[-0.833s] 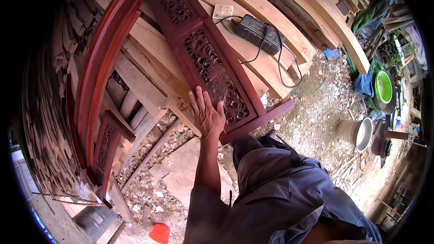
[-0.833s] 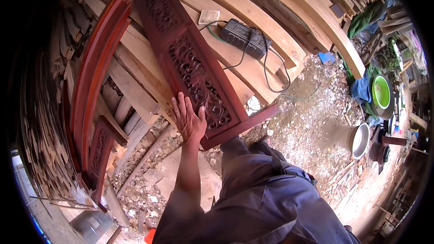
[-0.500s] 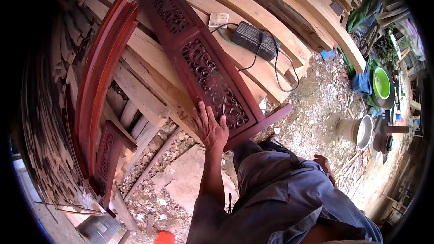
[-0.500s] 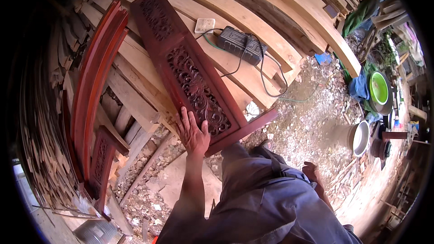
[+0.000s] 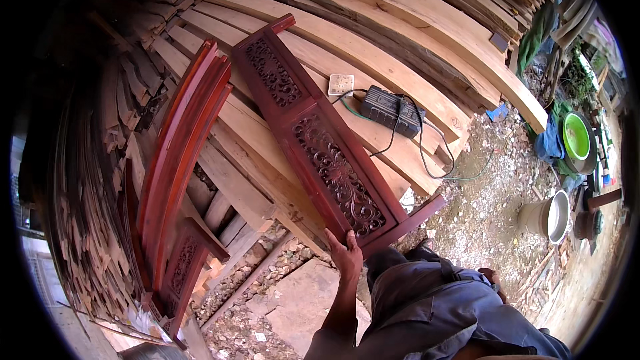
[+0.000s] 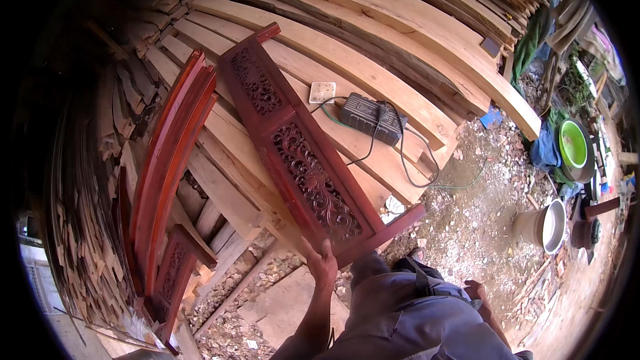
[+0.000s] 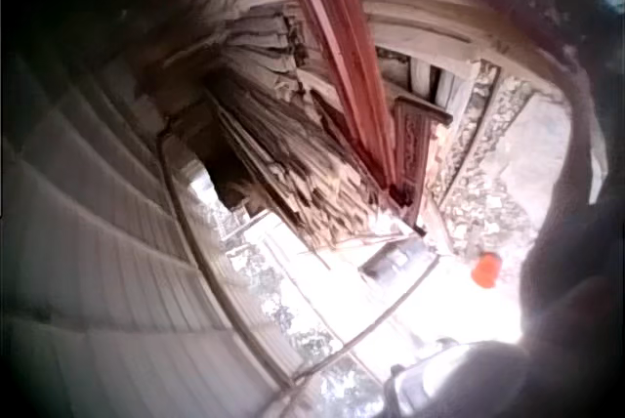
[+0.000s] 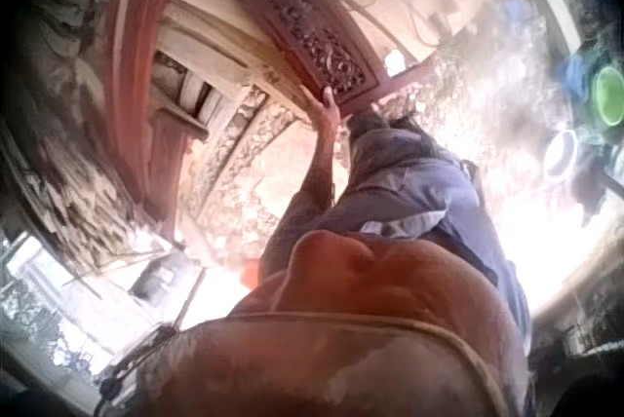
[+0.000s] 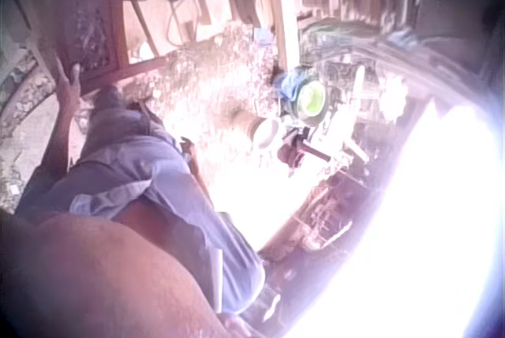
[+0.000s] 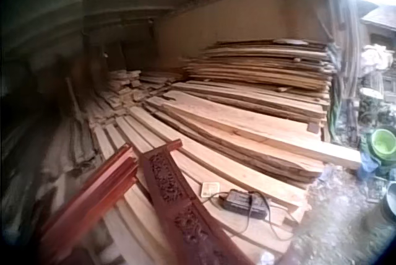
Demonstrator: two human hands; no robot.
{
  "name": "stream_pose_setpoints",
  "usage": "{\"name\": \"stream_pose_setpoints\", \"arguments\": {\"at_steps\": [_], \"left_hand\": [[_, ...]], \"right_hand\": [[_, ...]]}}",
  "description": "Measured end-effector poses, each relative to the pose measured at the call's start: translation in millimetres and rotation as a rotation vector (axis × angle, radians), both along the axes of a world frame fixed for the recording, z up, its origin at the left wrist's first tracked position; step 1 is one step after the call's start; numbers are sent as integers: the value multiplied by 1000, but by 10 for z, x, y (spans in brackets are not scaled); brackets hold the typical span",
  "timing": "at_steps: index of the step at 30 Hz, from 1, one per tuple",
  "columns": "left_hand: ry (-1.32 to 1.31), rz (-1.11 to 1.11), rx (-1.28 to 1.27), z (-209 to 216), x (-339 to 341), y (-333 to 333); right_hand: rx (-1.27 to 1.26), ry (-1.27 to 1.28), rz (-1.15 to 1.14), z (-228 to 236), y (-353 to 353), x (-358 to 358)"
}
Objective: The person selects wooden planks from a large stack, measures them with a tape measure, and moves them around. The person handles several planks one by one, measuring their length and width, and occasionally placing them back or moving them to a different spot.
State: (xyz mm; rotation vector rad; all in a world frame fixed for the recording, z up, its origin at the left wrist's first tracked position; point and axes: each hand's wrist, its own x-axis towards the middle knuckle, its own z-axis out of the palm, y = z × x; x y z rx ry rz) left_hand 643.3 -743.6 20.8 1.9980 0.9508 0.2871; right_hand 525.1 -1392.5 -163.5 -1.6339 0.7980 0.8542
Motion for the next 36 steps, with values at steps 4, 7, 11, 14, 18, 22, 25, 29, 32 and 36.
{"name": "stream_pose_setpoints", "arguments": {"at_steps": [4, 7, 11, 14, 18, 22, 25, 29, 32, 36], "left_hand": [[2, 119, -117, -164, -387, -193], [-85, 213, -329, -29, -423, -238], [-365, 289, -757, 7, -387, -209], [-210, 309, -685, -245, -344, -94], [-416, 420, -617, -483, -589, -29], [-414, 549, -642, -304, -515, -30], [-222, 408, -673, -610, -335, -42], [-203, 291, -617, -486, -528, 11], [-275, 312, -729, -140, -555, -94], [-293, 337, -895, -227, -750, -184]], "right_hand": [[-130, -80, 194, 66, 350, 379], [-148, -118, 252, -21, 361, 432], [-174, -219, 350, -267, 183, 343], [162, -40, -72, -527, -309, 261], [117, -202, 83, 323, 717, 814], [-161, -266, 318, 366, 657, 794], [-441, -302, 575, -231, -410, 287], [-208, -151, 355, 122, 254, 488], [-147, -98, 293, 272, 321, 410], [-65, -52, 256, 268, 275, 396]]}}
